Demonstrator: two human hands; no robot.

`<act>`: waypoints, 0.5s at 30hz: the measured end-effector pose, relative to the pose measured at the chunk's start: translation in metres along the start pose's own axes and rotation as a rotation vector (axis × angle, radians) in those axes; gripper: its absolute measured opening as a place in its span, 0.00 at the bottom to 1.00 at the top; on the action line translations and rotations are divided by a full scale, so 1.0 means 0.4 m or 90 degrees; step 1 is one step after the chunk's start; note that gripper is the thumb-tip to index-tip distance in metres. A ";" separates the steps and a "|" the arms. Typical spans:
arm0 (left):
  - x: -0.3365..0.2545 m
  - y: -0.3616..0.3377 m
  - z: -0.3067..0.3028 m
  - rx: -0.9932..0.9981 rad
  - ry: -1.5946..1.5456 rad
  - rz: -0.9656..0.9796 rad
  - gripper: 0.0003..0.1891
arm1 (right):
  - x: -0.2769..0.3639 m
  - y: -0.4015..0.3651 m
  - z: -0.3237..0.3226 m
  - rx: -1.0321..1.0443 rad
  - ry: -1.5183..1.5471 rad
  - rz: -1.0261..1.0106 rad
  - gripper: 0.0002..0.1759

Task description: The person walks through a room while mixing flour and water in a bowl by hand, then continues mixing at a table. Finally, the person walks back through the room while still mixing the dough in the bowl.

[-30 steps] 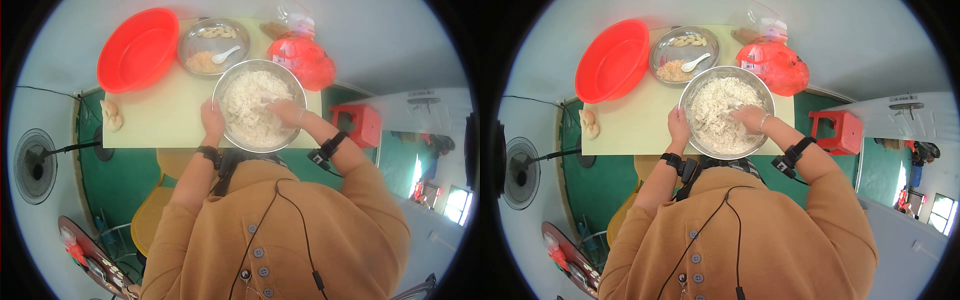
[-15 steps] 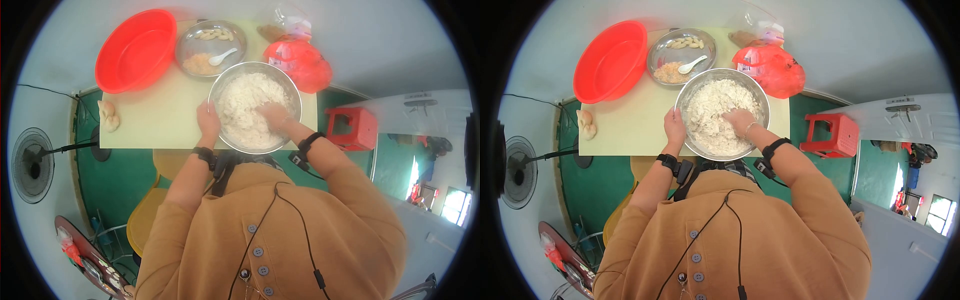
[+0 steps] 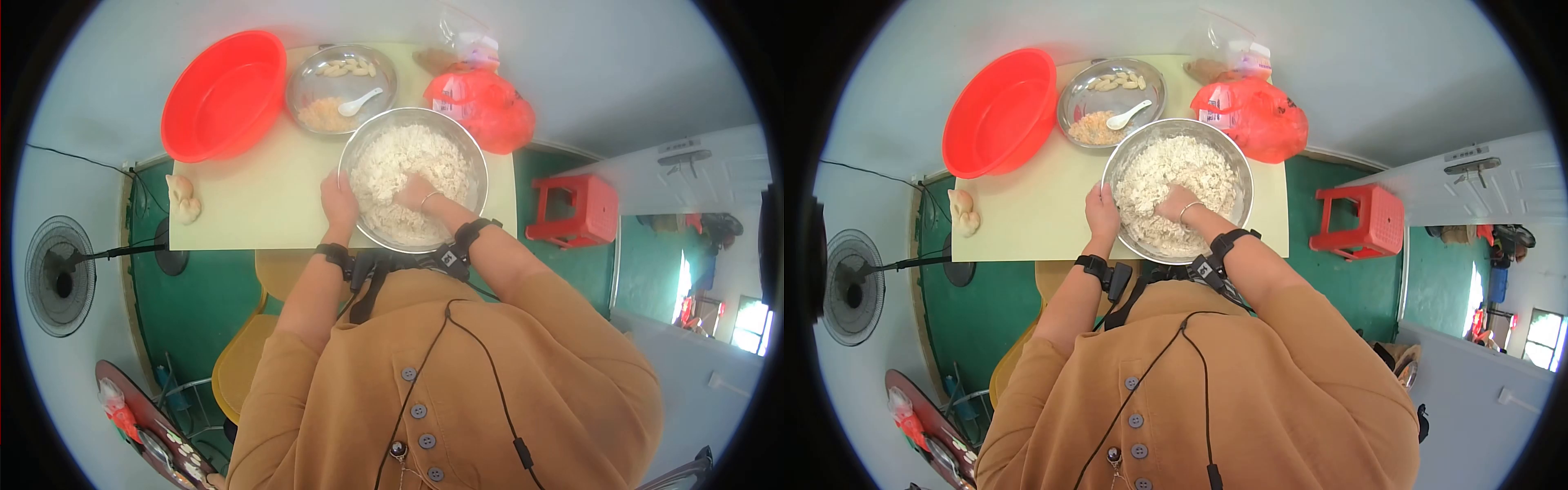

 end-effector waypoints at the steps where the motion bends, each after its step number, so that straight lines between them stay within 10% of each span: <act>1: -0.003 -0.001 -0.001 -0.015 0.001 0.006 0.14 | 0.004 -0.013 -0.001 0.000 -0.001 -0.001 0.41; 9: -0.003 -0.005 -0.006 -0.011 0.016 0.012 0.14 | 0.043 -0.016 -0.121 -0.138 -0.240 -0.207 0.32; 15: -0.010 -0.004 -0.009 0.013 0.000 -0.021 0.14 | 0.038 0.027 -0.169 -0.124 -0.356 -0.006 0.25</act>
Point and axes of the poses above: each hand's wrist, its own y-axis towards the middle knuckle, its own z-axis out of the palm, x = y × z, the point moved 3 cm from there along y, towards the middle knuckle, and after that the axes turned 8 degrees about y, right-handed, at the moved point
